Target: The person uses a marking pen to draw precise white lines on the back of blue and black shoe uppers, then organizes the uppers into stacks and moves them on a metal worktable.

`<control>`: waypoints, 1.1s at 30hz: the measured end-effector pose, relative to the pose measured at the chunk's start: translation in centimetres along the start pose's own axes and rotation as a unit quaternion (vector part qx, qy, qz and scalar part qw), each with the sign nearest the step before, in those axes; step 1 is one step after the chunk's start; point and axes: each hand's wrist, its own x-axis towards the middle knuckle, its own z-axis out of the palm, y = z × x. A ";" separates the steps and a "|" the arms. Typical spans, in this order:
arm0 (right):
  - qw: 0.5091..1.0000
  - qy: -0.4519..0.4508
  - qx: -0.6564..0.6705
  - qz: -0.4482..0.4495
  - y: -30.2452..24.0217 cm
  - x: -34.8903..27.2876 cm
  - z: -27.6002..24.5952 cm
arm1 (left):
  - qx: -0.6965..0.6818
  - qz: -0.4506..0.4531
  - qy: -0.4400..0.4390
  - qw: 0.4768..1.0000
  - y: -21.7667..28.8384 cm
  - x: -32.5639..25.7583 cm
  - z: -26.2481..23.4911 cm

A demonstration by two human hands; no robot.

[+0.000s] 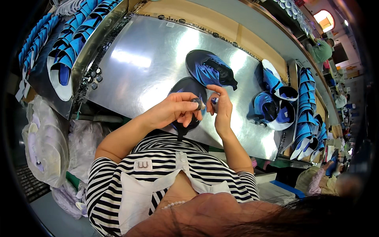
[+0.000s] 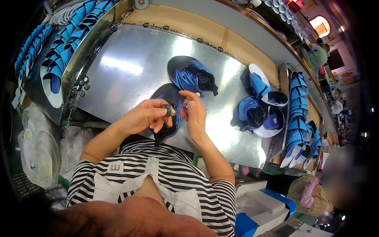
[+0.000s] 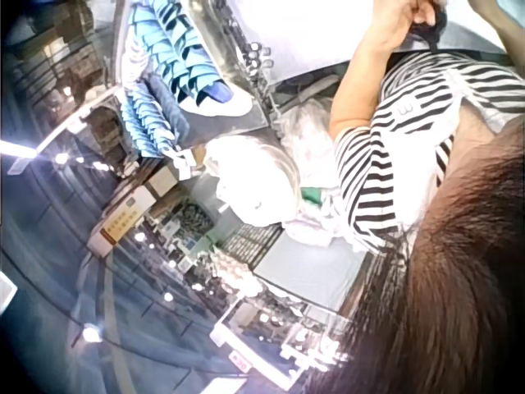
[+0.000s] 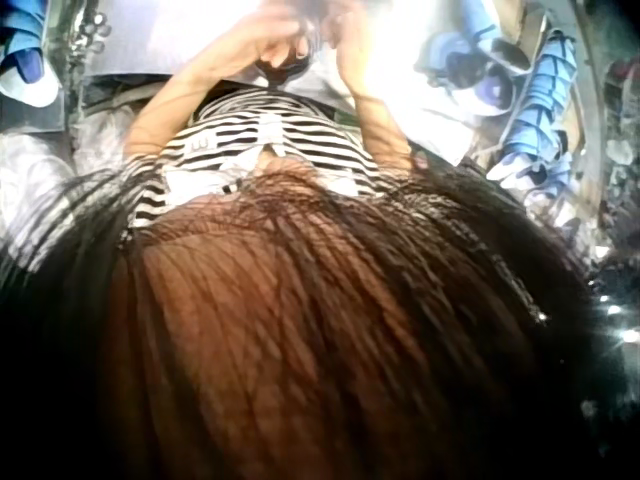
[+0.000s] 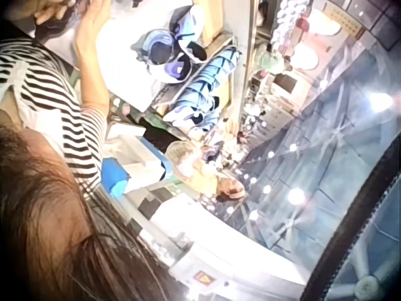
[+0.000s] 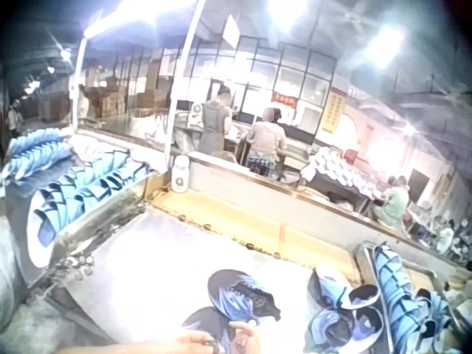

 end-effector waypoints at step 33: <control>0.996 -0.020 -0.064 -0.052 1.7 0.7 0.9 | 0.025 -0.064 -0.005 0.998 -0.2 0.5 -0.6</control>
